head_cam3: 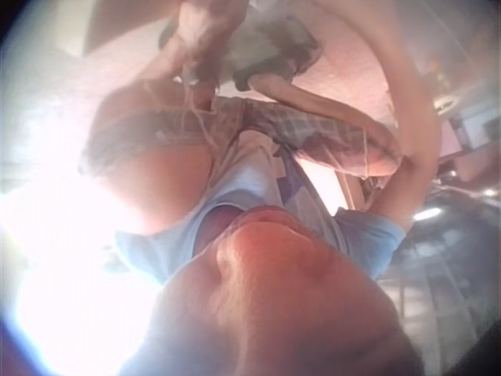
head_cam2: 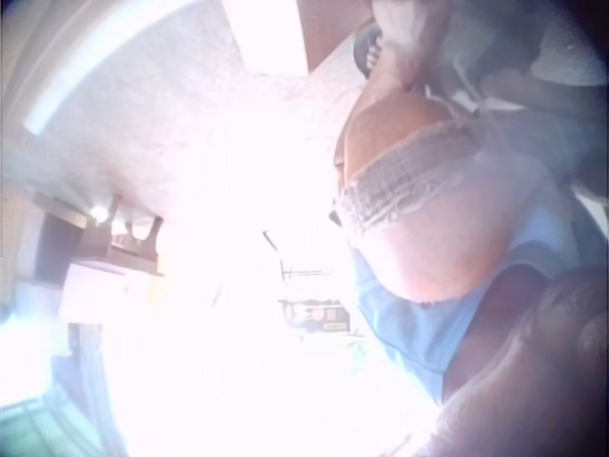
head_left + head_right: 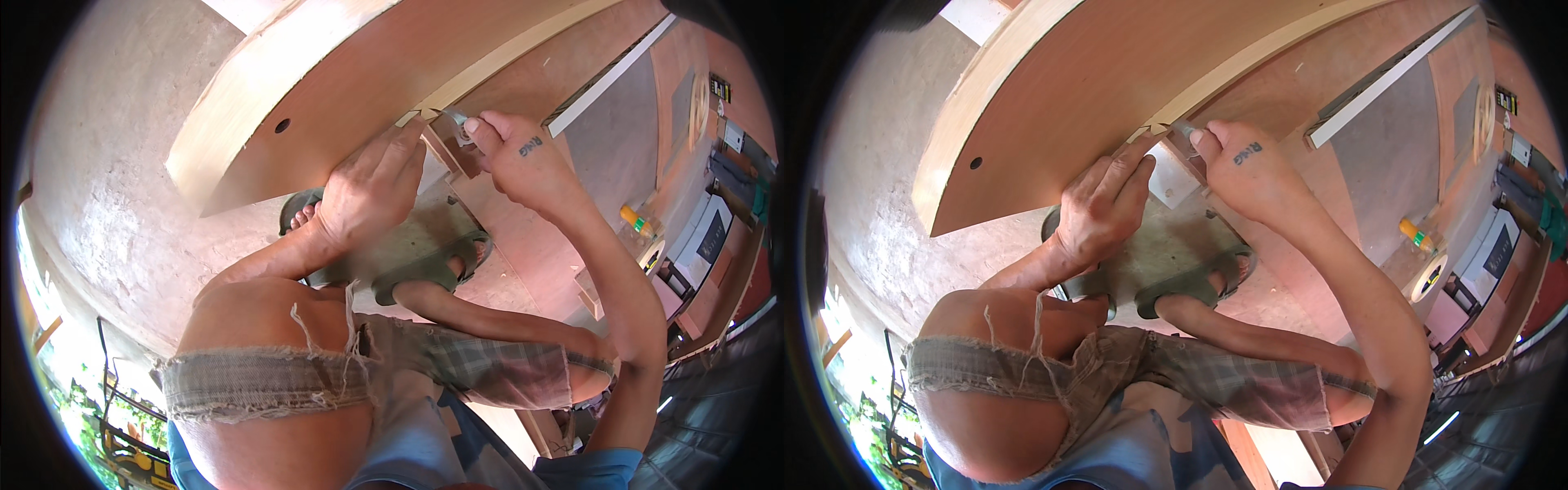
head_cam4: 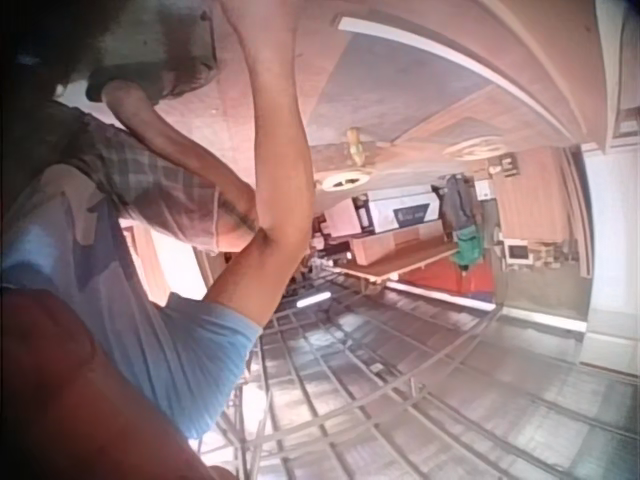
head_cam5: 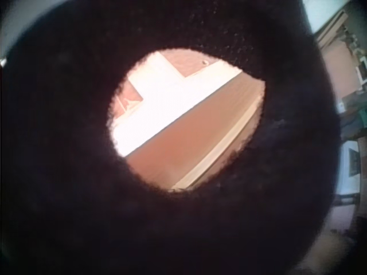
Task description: The person is assembling a wooden structure by fitting thin wooden strips into grooves on a larger curved wooden panel. They use a small metal tool to adjust and secure the strips in place.
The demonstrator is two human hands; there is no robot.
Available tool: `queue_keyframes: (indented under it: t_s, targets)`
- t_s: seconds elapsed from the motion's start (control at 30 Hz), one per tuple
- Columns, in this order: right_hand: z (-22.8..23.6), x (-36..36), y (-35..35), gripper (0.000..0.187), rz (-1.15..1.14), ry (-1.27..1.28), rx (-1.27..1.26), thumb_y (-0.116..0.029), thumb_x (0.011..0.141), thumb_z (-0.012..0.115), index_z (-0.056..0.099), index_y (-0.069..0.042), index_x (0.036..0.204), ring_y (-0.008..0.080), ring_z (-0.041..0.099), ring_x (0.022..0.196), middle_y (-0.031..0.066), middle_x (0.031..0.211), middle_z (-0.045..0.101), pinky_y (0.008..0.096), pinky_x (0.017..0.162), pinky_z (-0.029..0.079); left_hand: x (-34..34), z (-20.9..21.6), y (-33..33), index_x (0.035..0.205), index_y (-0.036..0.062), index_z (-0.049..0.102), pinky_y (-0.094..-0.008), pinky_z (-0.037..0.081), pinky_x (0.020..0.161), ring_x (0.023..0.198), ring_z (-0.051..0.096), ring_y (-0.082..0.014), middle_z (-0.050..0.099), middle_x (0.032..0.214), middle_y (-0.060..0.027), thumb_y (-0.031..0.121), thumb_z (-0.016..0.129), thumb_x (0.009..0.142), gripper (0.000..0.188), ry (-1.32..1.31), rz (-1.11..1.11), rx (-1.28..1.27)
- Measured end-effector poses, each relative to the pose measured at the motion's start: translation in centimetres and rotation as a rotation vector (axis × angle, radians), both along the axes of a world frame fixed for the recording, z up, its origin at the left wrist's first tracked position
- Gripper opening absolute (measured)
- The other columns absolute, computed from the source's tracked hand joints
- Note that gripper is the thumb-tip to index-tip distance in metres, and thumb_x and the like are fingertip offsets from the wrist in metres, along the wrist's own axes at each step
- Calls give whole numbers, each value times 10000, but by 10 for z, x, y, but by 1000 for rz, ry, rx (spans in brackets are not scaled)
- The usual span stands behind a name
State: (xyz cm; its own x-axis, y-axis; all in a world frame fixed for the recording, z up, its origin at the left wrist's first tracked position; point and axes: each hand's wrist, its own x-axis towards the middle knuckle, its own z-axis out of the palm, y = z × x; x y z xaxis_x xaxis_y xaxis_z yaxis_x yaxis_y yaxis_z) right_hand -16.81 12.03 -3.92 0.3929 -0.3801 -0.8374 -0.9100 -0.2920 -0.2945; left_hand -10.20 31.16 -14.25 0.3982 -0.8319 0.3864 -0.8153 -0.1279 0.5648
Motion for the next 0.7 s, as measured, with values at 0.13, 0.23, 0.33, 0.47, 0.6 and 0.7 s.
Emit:
queue_keyframes:
  t_s: [0.13, 0.23, 0.33, 0.47, 0.6, 0.7]
  targets:
    - [-1, 1, -5, 380, 34, -17, 2, -300, 1074, 491, 647, 39, 1005, 464, 670, 862, 277, 897, 691, 515, 802, 508, -2, -4, -2, 983, -22, 767, -351, 608, 792, 929, 734, -212, 741, 1222, -108, -20, 752, 807, 176, -40, 21, -13]
    - [2, 11, -17, 349, 214, -41, -35, -270, 1064, 503, 660, 37, 1012, 473, 683, 849, 279, 894, 703, 513, 776, 525, -2, -2, -1, 985, -16, 771, -349, 606, 791, 913, 732, -210, 742, 1221, -104, -22, 752, 814, 173, 0, 11, 3]
    - [-7, 10, -31, 326, 403, -144, -69, -247, 1053, 522, 669, 39, 1007, 482, 689, 839, 281, 889, 707, 514, 755, 534, -7, -6, 1, 999, -21, 767, -351, 604, 785, 887, 726, -208, 740, 1225, -105, -25, 748, 817, 184, 44, 45, 37]
    - [-23, -14, -21, 313, 529, -369, -264, -234, 1040, 544, 672, 47, 986, 483, 687, 831, 284, 888, 705, 523, 752, 532, -5, -11, -3, 1045, -27, 753, -355, 596, 774, 871, 714, -214, 729, 1198, -96, -4, 747, 840, 206, 26, 26, -32]
    - [-14, -11, -5, 315, 299, -218, -180, -236, 1042, 534, 654, 42, 954, 480, 675, 829, 281, 892, 704, 527, 774, 528, -4, -12, 0, 1031, -34, 745, -355, 598, 771, 877, 717, -217, 727, 1196, -102, -26, 755, 824, 208, -21, 18, -59]
    - [-2, 1, -1, 331, 17, -98, -24, -246, 1049, 521, 641, 41, 935, 484, 665, 841, 280, 896, 699, 531, 792, 520, -4, -14, 1, 981, -36, 747, -351, 607, 765, 876, 726, -214, 734, 1215, -118, -59, 761, 795, 188, -23, 12, -106]
